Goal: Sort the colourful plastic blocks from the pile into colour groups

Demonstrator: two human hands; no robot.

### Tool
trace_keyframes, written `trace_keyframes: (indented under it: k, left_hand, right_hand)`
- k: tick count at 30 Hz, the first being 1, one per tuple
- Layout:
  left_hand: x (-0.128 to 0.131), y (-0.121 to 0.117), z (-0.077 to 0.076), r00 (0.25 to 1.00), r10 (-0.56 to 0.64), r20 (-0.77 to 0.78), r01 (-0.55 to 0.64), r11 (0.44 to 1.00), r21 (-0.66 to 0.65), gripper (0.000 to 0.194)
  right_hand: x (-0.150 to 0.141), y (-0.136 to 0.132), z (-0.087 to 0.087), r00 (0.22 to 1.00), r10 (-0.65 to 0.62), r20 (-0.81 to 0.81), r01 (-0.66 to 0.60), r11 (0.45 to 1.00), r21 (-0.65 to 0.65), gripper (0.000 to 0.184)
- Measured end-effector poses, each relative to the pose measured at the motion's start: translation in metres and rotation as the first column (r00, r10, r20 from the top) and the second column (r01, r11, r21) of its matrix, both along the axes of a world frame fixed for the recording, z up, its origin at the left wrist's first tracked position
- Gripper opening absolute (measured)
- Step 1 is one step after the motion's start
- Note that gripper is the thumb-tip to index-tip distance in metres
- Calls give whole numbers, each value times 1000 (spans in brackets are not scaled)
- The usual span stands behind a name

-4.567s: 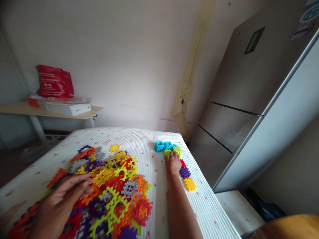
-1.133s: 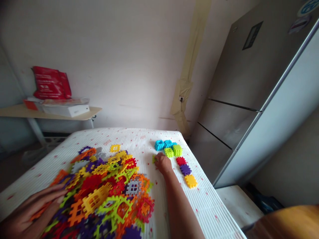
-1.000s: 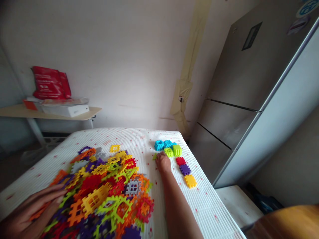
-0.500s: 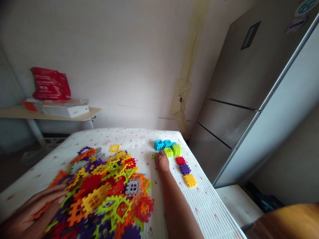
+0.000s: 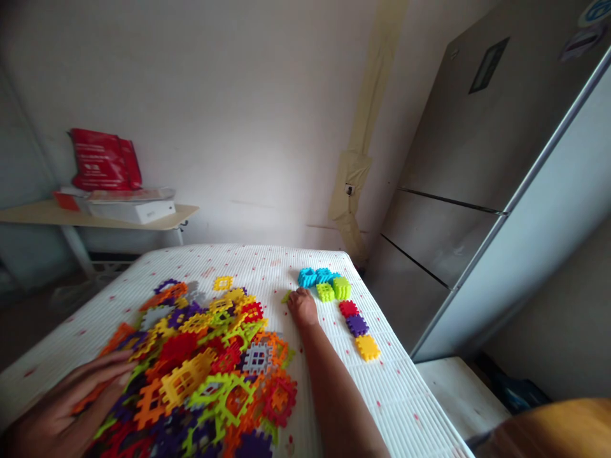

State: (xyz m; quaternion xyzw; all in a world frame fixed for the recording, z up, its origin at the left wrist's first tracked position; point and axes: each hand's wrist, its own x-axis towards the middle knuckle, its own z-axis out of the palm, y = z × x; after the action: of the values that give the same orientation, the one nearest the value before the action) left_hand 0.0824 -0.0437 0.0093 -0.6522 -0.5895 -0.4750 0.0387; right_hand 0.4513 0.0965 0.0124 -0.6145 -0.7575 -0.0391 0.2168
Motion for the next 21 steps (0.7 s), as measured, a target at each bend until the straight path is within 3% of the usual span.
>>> trace_keyframes:
  k: [4,12,17,21]
  left_hand:
    - [-2,0,2,997,-54,54,58,996,-71,22]
    - [14,-13,39,998,-27,57,32,996,-80,29]
    - [13,-12,35,999,-40,36,42,997,-71,29]
    - [12,-11,32,999,-49,10,49,998,-41,29]
  right_hand:
    - [-13,7,-2,1000,9,-8,-9,1000,-1,18]
    - [-18,7,-3,998,17,-57,-17,1000,0,17]
    - [-19,3,-2,995,21,-95,-20,1000,8,17]
    - [-17,-3,-3,947,25,-321,-9,999,52,22]
